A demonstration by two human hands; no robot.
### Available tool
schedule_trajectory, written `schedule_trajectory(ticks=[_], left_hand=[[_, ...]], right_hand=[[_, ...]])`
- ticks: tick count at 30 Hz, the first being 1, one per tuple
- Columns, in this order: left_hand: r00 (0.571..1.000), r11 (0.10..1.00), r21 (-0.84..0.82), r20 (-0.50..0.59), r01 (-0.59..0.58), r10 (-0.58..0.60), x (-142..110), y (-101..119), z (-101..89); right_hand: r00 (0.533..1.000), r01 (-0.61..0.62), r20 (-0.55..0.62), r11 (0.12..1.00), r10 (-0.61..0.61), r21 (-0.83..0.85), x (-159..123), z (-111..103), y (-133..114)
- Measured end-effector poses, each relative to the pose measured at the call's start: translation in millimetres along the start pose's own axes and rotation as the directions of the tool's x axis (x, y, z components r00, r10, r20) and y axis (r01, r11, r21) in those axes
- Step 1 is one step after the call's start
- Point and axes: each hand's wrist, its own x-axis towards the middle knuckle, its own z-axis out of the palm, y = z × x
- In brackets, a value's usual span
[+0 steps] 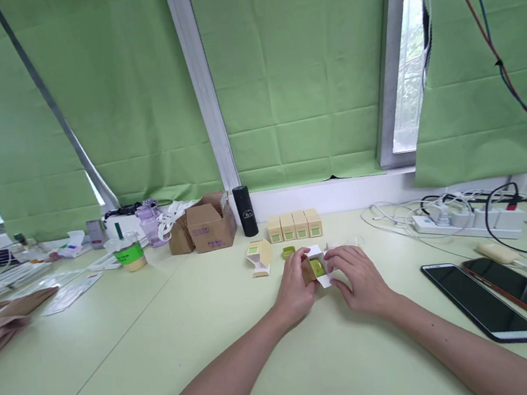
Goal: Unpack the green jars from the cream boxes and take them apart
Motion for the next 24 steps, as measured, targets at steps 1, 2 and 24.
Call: schedule_trajectory(ticks=[1, 2, 24], left_hand=[[1.000, 1.000, 0.002, 0.003, -0.001, 0.001, 0.0, 0.1, 0.0], [1.000, 1.000, 0.003, 0.007, -0.001, 0.001, 0.0, 0.4, -0.1], [0.992, 0.962, 0.248, 0.077, -0.114, 0.098, -4.5, 17.3, 1.1]], right_hand=[[1.000, -0.007, 0.009, 1.000, 0.007, -0.016, 0.2, 0.6, -0.7], [1.000, -0.017, 0.019, 0.999, 0.018, -0.030, 0.3, 1.3, -1.2], [0.915, -0.386, -0.019, 0.887, 0.404, 0.254, -2.7, 26.2, -2.6]])
